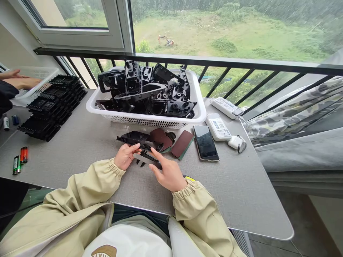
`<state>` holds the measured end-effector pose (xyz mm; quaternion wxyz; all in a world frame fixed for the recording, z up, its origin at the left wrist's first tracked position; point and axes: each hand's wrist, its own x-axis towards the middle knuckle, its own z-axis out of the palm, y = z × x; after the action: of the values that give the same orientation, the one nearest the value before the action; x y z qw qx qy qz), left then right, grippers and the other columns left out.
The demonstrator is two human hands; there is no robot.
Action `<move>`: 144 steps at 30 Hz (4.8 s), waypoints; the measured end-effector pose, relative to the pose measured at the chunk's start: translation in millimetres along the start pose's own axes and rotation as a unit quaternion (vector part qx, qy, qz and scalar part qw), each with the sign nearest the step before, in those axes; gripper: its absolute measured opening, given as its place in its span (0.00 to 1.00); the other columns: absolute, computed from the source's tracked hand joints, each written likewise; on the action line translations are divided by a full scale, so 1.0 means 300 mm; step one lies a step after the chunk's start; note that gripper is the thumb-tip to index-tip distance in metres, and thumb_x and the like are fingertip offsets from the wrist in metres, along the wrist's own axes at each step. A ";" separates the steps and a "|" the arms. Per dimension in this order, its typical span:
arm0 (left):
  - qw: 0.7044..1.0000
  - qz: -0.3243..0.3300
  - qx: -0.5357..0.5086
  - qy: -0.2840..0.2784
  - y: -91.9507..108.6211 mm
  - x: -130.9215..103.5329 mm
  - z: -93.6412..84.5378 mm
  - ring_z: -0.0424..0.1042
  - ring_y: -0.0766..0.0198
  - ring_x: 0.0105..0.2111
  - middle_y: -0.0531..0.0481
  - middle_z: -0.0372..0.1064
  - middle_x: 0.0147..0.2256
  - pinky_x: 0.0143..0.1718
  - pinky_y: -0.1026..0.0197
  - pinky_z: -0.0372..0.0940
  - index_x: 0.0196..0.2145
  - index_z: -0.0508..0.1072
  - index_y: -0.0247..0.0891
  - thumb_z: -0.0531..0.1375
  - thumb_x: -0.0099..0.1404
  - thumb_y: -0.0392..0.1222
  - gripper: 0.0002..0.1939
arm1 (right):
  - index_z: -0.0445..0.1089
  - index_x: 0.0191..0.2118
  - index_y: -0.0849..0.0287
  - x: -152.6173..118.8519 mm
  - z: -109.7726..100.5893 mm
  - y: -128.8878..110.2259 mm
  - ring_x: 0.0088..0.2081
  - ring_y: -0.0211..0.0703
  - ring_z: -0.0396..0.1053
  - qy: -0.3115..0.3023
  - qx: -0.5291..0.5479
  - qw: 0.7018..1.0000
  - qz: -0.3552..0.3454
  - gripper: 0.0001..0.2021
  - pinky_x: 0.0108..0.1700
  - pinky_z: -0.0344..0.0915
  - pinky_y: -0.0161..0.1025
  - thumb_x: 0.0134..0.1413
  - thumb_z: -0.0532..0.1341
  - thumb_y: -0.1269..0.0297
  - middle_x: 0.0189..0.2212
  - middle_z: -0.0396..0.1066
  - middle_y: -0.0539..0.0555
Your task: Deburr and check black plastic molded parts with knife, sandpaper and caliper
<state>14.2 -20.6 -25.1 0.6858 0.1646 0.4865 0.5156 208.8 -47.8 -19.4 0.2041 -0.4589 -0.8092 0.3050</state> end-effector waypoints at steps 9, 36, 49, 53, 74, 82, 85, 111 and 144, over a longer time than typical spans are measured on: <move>0.996 0.024 0.034 -0.085 -0.010 -0.002 -0.004 0.76 0.58 0.32 0.44 0.78 0.30 0.37 0.57 0.70 0.27 0.77 0.32 0.71 0.44 0.43 0.14 | 0.57 0.61 0.55 -0.001 -0.011 0.009 0.36 0.44 0.76 -0.001 0.044 0.999 -0.001 0.23 0.41 0.71 0.42 0.61 0.54 0.60 0.44 0.77 0.55; 0.991 0.074 0.098 -0.044 -0.005 -0.007 0.000 0.75 0.59 0.30 0.47 0.76 0.27 0.31 0.60 0.72 0.26 0.75 0.34 0.68 0.42 0.44 0.14 | 0.70 0.43 0.57 0.007 -0.027 0.018 0.31 0.45 0.74 0.024 -0.006 1.000 0.010 0.16 0.33 0.67 0.38 0.63 0.50 0.54 0.32 0.77 0.55; 0.981 0.128 0.126 -0.069 -0.040 -0.003 -0.024 0.77 0.51 0.36 0.46 0.79 0.34 0.42 0.49 0.73 0.31 0.79 0.35 0.62 0.49 0.46 0.14 | 0.71 0.45 0.59 0.013 -0.026 0.014 0.33 0.45 0.74 0.000 -0.006 0.999 0.046 0.18 0.34 0.66 0.37 0.63 0.50 0.54 0.34 0.78 0.56; 0.978 0.141 0.138 -0.072 -0.041 0.003 -0.028 0.76 0.47 0.42 0.45 0.79 0.36 0.42 0.47 0.73 0.33 0.78 0.35 0.61 0.50 0.47 0.16 | 0.72 0.45 0.58 0.012 -0.029 0.016 0.32 0.45 0.74 -0.011 0.009 0.999 0.046 0.18 0.34 0.66 0.38 0.63 0.49 0.54 0.33 0.78 0.55; 0.981 0.157 0.091 -0.064 -0.016 -0.004 -0.015 0.77 0.53 0.32 0.44 0.79 0.35 0.34 0.53 0.73 0.36 0.77 0.35 0.62 0.50 0.48 0.18 | 0.71 0.47 0.59 0.010 -0.025 0.015 0.27 0.43 0.71 0.011 0.019 0.999 0.029 0.18 0.31 0.65 0.37 0.63 0.50 0.55 0.27 0.75 0.53; 0.985 0.147 0.073 -0.056 -0.004 -0.012 -0.007 0.77 0.57 0.29 0.46 0.79 0.33 0.32 0.56 0.72 0.33 0.77 0.35 0.66 0.48 0.45 0.15 | 0.53 0.62 0.58 0.002 -0.013 0.016 0.29 0.43 0.73 0.014 0.041 0.999 -0.004 0.24 0.34 0.68 0.39 0.63 0.51 0.59 0.34 0.76 0.54; 0.986 0.131 0.073 -0.073 -0.004 -0.018 -0.006 0.77 0.53 0.32 0.44 0.79 0.33 0.35 0.54 0.71 0.32 0.77 0.34 0.65 0.48 0.44 0.14 | 0.54 0.62 0.57 0.000 -0.005 0.017 0.32 0.43 0.75 0.007 0.041 0.999 -0.024 0.23 0.38 0.70 0.40 0.63 0.52 0.60 0.39 0.77 0.55; 0.981 0.108 0.006 -0.164 0.003 -0.023 -0.012 0.74 0.59 0.41 0.48 0.76 0.37 0.45 0.58 0.68 0.42 0.73 0.37 0.63 0.54 0.39 0.16 | 0.69 0.47 0.61 0.002 -0.033 0.020 0.30 0.45 0.74 0.057 0.002 0.998 -0.022 0.16 0.34 0.69 0.39 0.64 0.51 0.58 0.30 0.76 0.56; 0.962 0.181 0.087 -0.185 -0.030 -0.022 -0.035 0.71 0.53 0.47 0.45 0.76 0.41 0.50 0.51 0.63 0.43 0.74 0.38 0.62 0.60 0.52 0.18 | 0.73 0.48 0.59 0.005 -0.042 0.010 0.33 0.44 0.75 -0.005 0.049 0.998 -0.025 0.18 0.36 0.71 0.38 0.63 0.51 0.58 0.36 0.79 0.57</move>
<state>10.3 -32.7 -33.3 0.6424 0.4017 0.3560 0.5470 217.4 -41.5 -12.1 0.2296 -0.4259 -0.8058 0.3413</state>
